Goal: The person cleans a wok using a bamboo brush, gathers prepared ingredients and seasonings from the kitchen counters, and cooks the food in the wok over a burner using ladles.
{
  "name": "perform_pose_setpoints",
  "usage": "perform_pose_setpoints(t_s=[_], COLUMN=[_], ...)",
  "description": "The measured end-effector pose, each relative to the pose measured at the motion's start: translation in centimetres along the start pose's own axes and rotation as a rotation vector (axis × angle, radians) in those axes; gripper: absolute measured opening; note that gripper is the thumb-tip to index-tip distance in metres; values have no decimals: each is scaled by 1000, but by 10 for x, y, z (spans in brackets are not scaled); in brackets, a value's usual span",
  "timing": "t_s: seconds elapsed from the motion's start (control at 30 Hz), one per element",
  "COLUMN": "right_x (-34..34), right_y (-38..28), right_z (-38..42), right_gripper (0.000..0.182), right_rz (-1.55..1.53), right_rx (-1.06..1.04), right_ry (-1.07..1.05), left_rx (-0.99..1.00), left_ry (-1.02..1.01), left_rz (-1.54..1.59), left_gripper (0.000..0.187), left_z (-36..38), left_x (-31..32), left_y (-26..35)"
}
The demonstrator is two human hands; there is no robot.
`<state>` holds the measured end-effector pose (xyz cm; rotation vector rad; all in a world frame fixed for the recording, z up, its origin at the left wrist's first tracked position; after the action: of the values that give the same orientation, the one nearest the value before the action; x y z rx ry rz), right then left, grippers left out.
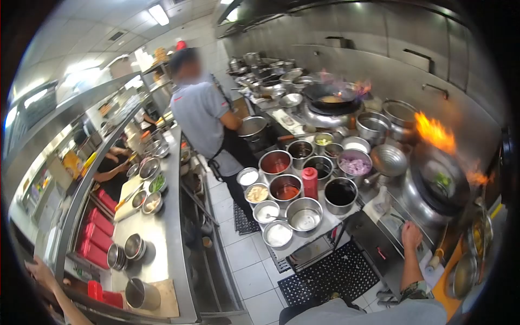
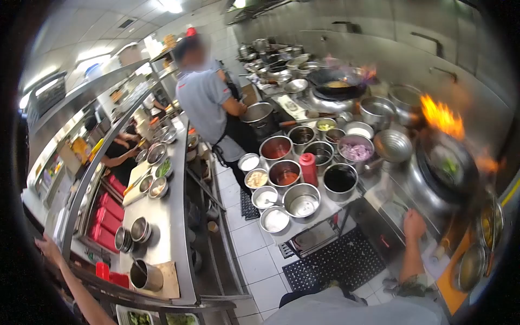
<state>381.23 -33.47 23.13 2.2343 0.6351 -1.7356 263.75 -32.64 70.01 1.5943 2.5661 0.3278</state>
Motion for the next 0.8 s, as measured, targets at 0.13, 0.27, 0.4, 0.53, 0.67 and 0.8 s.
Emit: perform_pose_setpoints(t_s=[0.13, 0.27, 0.4, 0.53, 0.67, 0.8], right_x=[9, 8, 5, 8, 5, 5], right_y=[5, 3, 4, 2, 0, 2], right_z=[-2, -3, 0, -2, -1, -1], right_gripper=[37, 39, 38, 36, 37, 37], right_rz=[-9, 0, -16, -15, -34, -10], right_rx=[14, -3, 28, -8, -17, -5], right_ry=[9, -22, -66, 4, -18, -21], left_rx=[162, 11, -196, -173, -180, -252], left_ry=[-114, 2, -68, -71, -41, -103], left_rz=[-141, -46, -72, -62, -96, 9], left_gripper=[62, 70, 66, 64, 63, 66], left_z=[-9, 14, 3, 12, 9, 19], left_x=[27, -56, -13, -51, -34, -65], left_y=[-35, 108, 32, 94, 69, 120])
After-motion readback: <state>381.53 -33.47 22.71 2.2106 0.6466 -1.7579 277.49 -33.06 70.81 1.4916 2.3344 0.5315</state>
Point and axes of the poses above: each hand's wrist, its own z-axis away from the middle knuckle, its own x-axis out of the palm, y = z × x, the point moved 8 cm from there along -z, towards the middle knuckle, and after that the axes turned 10 degrees about z, right-handed, at the moved point
